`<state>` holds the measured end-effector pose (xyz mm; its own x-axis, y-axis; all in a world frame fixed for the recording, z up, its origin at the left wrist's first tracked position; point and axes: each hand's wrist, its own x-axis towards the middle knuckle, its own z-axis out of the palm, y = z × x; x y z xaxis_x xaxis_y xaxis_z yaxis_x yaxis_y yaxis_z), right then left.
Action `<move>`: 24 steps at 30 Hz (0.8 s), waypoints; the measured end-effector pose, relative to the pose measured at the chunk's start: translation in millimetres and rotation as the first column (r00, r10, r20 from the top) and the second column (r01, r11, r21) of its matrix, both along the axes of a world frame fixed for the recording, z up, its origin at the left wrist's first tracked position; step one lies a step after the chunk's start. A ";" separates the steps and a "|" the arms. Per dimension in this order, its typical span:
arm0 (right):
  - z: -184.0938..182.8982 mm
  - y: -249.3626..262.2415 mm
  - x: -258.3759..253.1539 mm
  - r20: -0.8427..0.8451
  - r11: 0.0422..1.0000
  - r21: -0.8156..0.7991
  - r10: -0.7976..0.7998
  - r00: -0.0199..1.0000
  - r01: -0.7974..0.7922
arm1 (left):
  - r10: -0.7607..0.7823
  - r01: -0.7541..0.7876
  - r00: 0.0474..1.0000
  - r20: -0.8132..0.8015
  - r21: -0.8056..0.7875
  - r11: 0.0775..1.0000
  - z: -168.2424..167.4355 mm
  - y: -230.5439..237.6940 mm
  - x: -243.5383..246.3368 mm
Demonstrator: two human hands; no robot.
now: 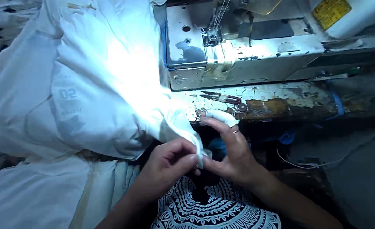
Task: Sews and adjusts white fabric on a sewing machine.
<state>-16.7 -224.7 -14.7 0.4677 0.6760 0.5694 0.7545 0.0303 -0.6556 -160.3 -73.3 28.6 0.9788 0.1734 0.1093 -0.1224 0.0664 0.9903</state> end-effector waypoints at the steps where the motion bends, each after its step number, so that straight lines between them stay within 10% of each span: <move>1: -6.7 3.9 -3.7 0.124 0.993 -0.021 -0.113 0.986 0.117 | -0.041 0.040 0.999 0.030 0.033 0.999 -0.9 -3.2 2.2; 6: -43.2 -7.5 3.1 0.175 0.905 -0.086 -0.397 0.901 0.416 | 0.025 0.012 0.982 0.187 -0.194 0.981 -5.1 11.5 -13.5; 11: -23.4 -17.9 -2.1 -0.130 0.976 0.155 -0.131 0.983 0.151 | 0.051 -0.025 0.986 0.158 -0.163 0.986 -3.4 5.0 -17.2; 17: -27.9 16.5 -4.0 0.281 0.986 -0.002 -0.159 0.946 0.166 | -0.001 0.039 0.982 0.191 -0.193 0.980 -4.0 -7.8 -17.8; 21: -22.5 5.2 8.9 -0.190 0.977 0.123 -0.150 0.970 0.175 | 0.301 -0.112 0.921 0.248 -0.571 0.813 9.5 29.7 -36.0; 22: -12.4 -2.2 8.9 -0.469 0.978 0.200 0.043 0.882 0.059 | 0.328 -0.160 0.921 0.211 -0.563 0.811 7.3 37.3 -40.3; 24: 8.2 -12.7 14.7 -0.853 0.913 0.380 0.409 0.324 -0.151 | 0.363 -0.318 0.931 0.040 -0.404 0.858 0.9 47.0 -45.4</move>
<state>-1.9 -237.5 -6.5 0.5812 0.8114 0.0610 -0.3726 0.3321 -0.8666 -205.7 -26.2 29.5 0.8361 0.5442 0.0690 -0.3144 0.3724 0.8732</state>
